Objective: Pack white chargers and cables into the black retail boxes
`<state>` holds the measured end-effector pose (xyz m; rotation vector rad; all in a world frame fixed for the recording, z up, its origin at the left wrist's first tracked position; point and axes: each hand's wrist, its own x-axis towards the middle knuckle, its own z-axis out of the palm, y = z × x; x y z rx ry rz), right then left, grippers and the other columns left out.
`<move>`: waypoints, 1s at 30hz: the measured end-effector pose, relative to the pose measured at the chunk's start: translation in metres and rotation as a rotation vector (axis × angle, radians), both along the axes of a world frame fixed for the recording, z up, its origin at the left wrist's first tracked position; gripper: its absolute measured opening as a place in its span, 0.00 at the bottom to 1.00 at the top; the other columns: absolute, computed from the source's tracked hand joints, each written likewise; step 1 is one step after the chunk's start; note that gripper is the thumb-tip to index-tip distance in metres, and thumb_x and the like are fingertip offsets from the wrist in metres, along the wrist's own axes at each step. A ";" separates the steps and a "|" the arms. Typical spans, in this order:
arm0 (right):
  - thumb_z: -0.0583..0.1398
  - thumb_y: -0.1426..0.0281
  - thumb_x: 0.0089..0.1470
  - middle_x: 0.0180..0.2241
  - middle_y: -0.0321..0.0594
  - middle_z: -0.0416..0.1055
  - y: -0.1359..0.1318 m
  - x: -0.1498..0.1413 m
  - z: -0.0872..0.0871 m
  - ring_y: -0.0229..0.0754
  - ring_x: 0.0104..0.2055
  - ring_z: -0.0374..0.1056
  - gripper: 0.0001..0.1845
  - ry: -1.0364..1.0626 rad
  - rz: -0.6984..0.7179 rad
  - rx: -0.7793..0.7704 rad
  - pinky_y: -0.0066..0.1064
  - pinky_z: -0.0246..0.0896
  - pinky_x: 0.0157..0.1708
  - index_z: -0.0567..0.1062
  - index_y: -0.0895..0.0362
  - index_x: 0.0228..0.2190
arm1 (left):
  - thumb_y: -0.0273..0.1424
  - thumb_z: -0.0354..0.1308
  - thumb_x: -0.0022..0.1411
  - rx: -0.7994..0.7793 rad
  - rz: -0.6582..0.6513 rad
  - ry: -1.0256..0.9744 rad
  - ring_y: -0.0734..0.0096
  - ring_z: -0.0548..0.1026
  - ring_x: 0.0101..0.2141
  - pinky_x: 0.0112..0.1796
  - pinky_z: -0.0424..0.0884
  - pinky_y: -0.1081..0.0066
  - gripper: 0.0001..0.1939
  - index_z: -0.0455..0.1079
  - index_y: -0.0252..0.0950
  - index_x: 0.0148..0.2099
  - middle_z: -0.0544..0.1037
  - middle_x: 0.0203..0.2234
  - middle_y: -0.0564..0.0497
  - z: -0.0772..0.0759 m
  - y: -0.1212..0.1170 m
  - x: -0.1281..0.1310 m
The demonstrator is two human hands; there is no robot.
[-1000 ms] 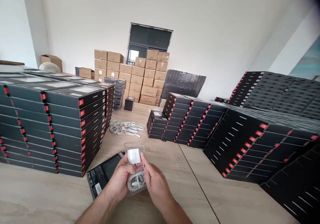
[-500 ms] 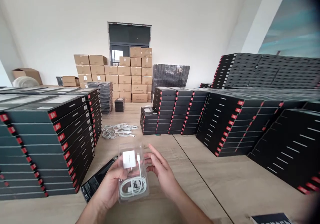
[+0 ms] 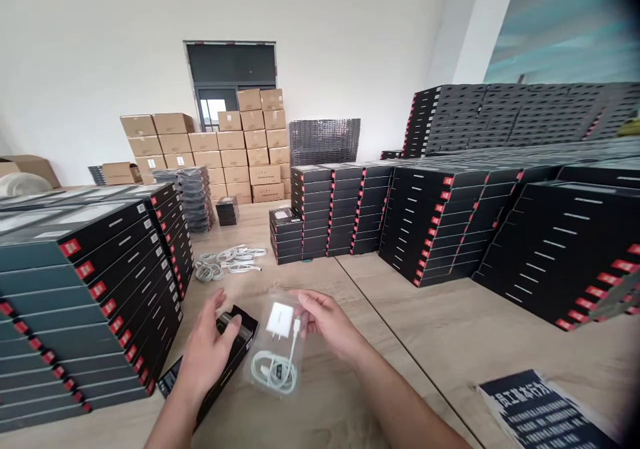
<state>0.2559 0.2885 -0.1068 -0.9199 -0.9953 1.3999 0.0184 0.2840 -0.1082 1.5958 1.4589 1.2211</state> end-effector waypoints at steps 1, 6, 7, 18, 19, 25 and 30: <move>0.66 0.61 0.51 0.26 0.37 0.75 0.003 0.003 -0.001 0.38 0.25 0.69 0.17 0.036 -0.054 -0.012 0.28 0.66 0.23 0.78 0.57 0.41 | 0.43 0.58 0.54 0.022 0.051 0.217 0.48 0.59 0.61 0.58 0.53 0.52 0.35 0.57 0.38 0.62 0.63 0.60 0.37 -0.003 0.003 -0.005; 0.66 0.65 0.51 0.31 0.35 0.76 0.012 0.009 -0.009 0.41 0.35 0.75 0.24 0.264 -0.177 -0.027 0.40 0.71 0.40 0.69 0.50 0.50 | 0.46 0.60 0.48 -0.078 -0.013 0.693 0.37 0.61 0.59 0.56 0.49 0.46 0.36 0.65 0.40 0.59 0.66 0.59 0.35 -0.014 0.007 -0.013; 0.67 0.65 0.50 0.31 0.35 0.76 0.012 0.008 -0.010 0.42 0.36 0.75 0.26 0.308 -0.178 -0.027 0.42 0.71 0.43 0.68 0.50 0.50 | 0.44 0.60 0.47 -0.083 -0.060 0.702 0.39 0.64 0.57 0.55 0.52 0.48 0.35 0.65 0.41 0.59 0.68 0.57 0.37 -0.015 0.006 -0.012; 0.68 0.62 0.49 0.35 0.35 0.75 0.005 -0.011 -0.010 0.40 0.36 0.74 0.33 0.273 -0.125 0.105 0.43 0.69 0.45 0.66 0.49 0.56 | 0.35 0.59 0.47 0.198 -0.027 0.816 0.47 0.63 0.58 0.61 0.38 0.51 0.42 0.55 0.37 0.65 0.68 0.55 0.39 0.004 -0.009 0.000; 0.67 0.62 0.50 0.35 0.35 0.75 0.005 -0.010 -0.010 0.40 0.36 0.74 0.33 0.239 -0.132 0.116 0.43 0.70 0.44 0.66 0.50 0.56 | 0.35 0.58 0.48 0.225 0.013 0.840 0.48 0.62 0.58 0.62 0.34 0.51 0.42 0.54 0.36 0.66 0.68 0.55 0.38 0.005 -0.009 0.000; 0.66 0.63 0.51 0.34 0.37 0.75 0.007 -0.001 -0.010 0.41 0.34 0.74 0.31 0.129 -0.060 0.121 0.41 0.72 0.39 0.67 0.51 0.56 | 0.35 0.58 0.50 0.353 0.040 0.879 0.51 0.65 0.55 0.62 0.36 0.50 0.42 0.49 0.36 0.66 0.69 0.53 0.41 0.005 -0.009 0.001; 0.64 0.67 0.51 0.29 0.34 0.74 0.008 0.009 -0.002 0.39 0.27 0.73 0.28 0.094 -0.124 0.075 0.34 0.73 0.30 0.70 0.53 0.54 | 0.32 0.59 0.51 0.409 -0.024 0.793 0.53 0.68 0.50 0.54 0.57 0.54 0.31 0.57 0.41 0.58 0.70 0.50 0.45 0.007 -0.011 0.002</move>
